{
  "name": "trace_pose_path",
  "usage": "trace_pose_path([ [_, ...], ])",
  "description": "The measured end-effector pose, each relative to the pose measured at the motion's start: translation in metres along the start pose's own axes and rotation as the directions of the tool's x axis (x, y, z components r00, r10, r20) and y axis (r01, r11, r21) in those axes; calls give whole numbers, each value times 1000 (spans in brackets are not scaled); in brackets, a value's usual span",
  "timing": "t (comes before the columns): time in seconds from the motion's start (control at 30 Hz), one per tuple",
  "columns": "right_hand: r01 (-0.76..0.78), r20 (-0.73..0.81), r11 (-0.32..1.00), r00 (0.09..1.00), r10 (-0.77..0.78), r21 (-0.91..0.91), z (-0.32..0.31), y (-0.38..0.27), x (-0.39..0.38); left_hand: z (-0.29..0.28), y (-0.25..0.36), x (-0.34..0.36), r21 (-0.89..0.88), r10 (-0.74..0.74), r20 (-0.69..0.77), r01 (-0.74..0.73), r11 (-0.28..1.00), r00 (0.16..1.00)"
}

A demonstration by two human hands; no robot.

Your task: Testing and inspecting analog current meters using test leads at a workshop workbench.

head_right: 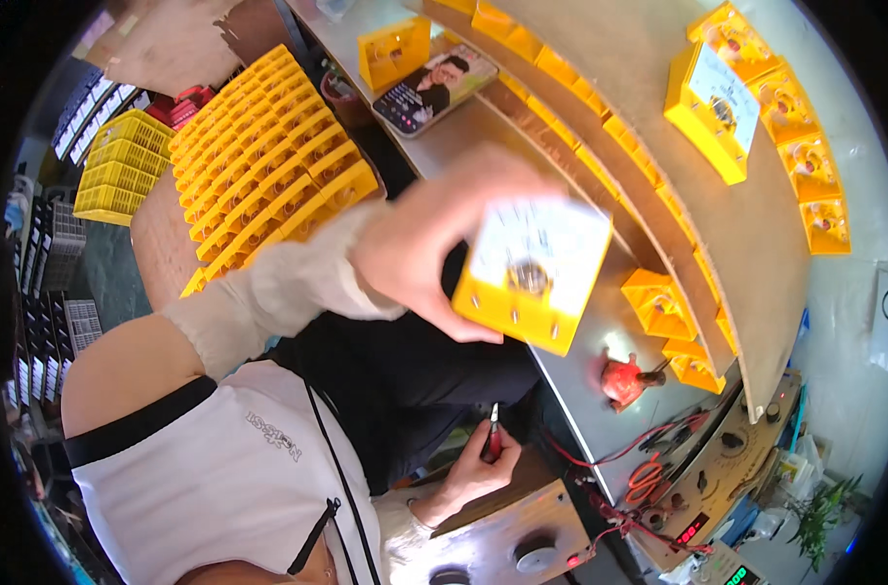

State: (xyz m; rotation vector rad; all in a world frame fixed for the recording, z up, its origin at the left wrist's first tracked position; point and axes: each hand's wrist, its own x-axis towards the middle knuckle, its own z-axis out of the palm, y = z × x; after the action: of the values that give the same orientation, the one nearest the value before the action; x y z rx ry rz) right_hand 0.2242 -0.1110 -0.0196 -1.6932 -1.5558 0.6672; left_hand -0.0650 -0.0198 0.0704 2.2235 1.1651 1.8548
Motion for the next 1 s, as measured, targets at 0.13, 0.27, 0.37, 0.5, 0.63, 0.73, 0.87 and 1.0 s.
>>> trace_pose_path([
  [0.13,49,-59,998,997,-51,-29,2,-27,15,53,4,-44,-72,-320,167,335,939,933],
  [0.27,154,-98,985,984,-146,83,13,-52,26,72,-9,-67,94,-315,208,301,949,926],
  [0.37,203,-50,963,979,-197,177,23,-65,32,74,-14,-70,144,-283,239,254,956,929],
  [0.5,280,38,950,957,-287,137,43,-75,45,71,-9,-65,115,-250,298,225,967,921],
  [0.63,313,10,946,949,-315,82,45,-75,46,70,-6,-64,100,-322,305,306,947,896],
  [0.73,244,45,965,968,-249,95,39,-72,41,74,-10,-68,70,-293,233,285,956,927],
  [0.87,239,12,966,970,-241,96,44,-76,35,77,-8,-70,87,-307,212,295,952,928],
  [1.0,222,-77,970,974,-215,97,51,-78,36,75,-5,-69,80,-288,195,277,957,938],
])
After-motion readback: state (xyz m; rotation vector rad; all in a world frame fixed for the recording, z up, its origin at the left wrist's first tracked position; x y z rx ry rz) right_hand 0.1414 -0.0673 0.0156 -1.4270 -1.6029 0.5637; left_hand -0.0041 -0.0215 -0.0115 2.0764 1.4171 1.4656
